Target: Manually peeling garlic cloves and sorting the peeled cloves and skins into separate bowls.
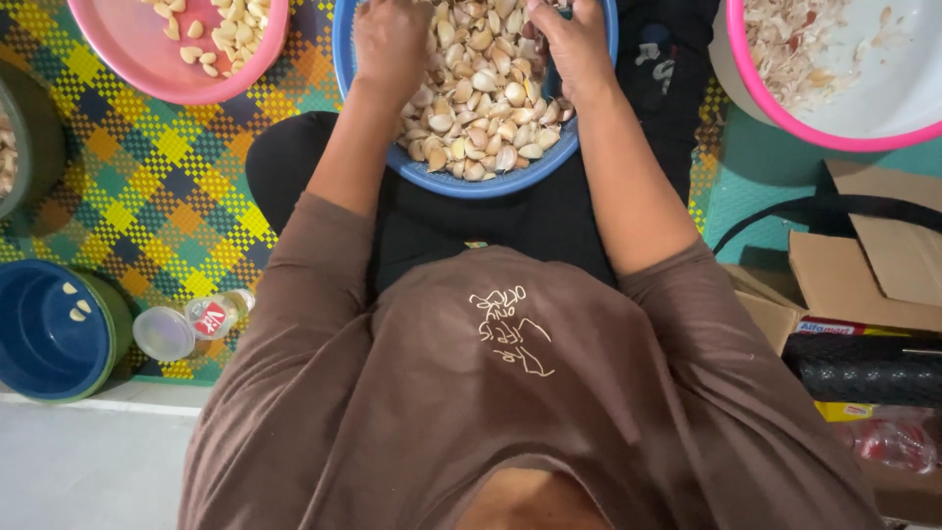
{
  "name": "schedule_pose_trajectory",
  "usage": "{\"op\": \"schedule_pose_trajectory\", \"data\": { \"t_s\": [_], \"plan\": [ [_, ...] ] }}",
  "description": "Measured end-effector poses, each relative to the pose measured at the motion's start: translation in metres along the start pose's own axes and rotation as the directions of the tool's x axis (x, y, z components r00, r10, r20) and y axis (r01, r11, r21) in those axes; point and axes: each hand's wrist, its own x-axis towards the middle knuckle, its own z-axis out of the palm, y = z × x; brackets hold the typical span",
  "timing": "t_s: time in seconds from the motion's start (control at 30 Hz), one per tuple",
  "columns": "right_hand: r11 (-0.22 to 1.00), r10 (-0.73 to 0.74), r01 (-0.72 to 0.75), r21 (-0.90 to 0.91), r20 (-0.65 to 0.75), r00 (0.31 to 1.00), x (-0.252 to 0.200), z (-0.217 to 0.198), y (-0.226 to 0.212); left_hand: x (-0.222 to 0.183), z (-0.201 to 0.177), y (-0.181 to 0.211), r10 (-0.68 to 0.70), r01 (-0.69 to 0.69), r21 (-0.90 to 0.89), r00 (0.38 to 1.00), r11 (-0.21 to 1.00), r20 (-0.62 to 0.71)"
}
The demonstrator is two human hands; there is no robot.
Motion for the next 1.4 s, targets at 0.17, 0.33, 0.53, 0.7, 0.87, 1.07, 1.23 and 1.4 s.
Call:
{"op": "schedule_pose_trajectory", "data": {
  "t_s": [0.17, 0.33, 0.53, 0.7, 0.87, 1.07, 1.23, 1.4],
  "plan": [
    [0.999, -0.026, 0.026, -0.024, 0.001, 1.000, 0.001, 0.001, 0.002, 0.012, 0.053, 0.009, 0.083, -0.083, 0.011, 0.996, 0.996, 0.016],
    [0.996, 0.063, -0.064, 0.059, 0.020, 0.998, -0.001, 0.003, -0.011, 0.022, 0.103, 0.019, -0.082, 0.088, -0.142, 0.996, 0.986, 0.047],
    [0.994, 0.103, -0.103, 0.039, 0.018, 0.995, 0.002, 0.005, -0.009, 0.022, 0.103, 0.014, -0.069, 0.073, -0.225, 0.997, 0.972, 0.025],
    [0.995, 0.092, -0.092, 0.031, 0.009, 0.996, -0.001, 0.004, -0.009, 0.021, 0.107, 0.008, -0.126, 0.131, -0.321, 0.991, 0.938, 0.038],
    [0.993, 0.104, -0.104, 0.049, 0.016, 0.994, 0.001, 0.002, -0.005, 0.021, 0.095, 0.007, -0.070, 0.065, -0.359, 0.998, 0.931, 0.000],
    [0.994, 0.072, -0.073, 0.082, 0.015, 0.997, 0.001, -0.001, 0.002, 0.013, 0.081, 0.016, -0.086, 0.050, -0.302, 0.991, 0.952, -0.106],
    [0.997, 0.080, -0.080, 0.021, -0.006, 0.997, 0.004, -0.003, 0.008, 0.016, 0.053, 0.027, -0.328, 0.263, -0.460, 0.943, 0.848, -0.064],
    [0.998, 0.043, -0.042, -0.038, 0.037, 0.998, 0.001, -0.003, 0.012, 0.010, 0.002, 0.037, -0.448, 0.230, -0.784, 0.891, 0.576, -0.068]
  ]
}}
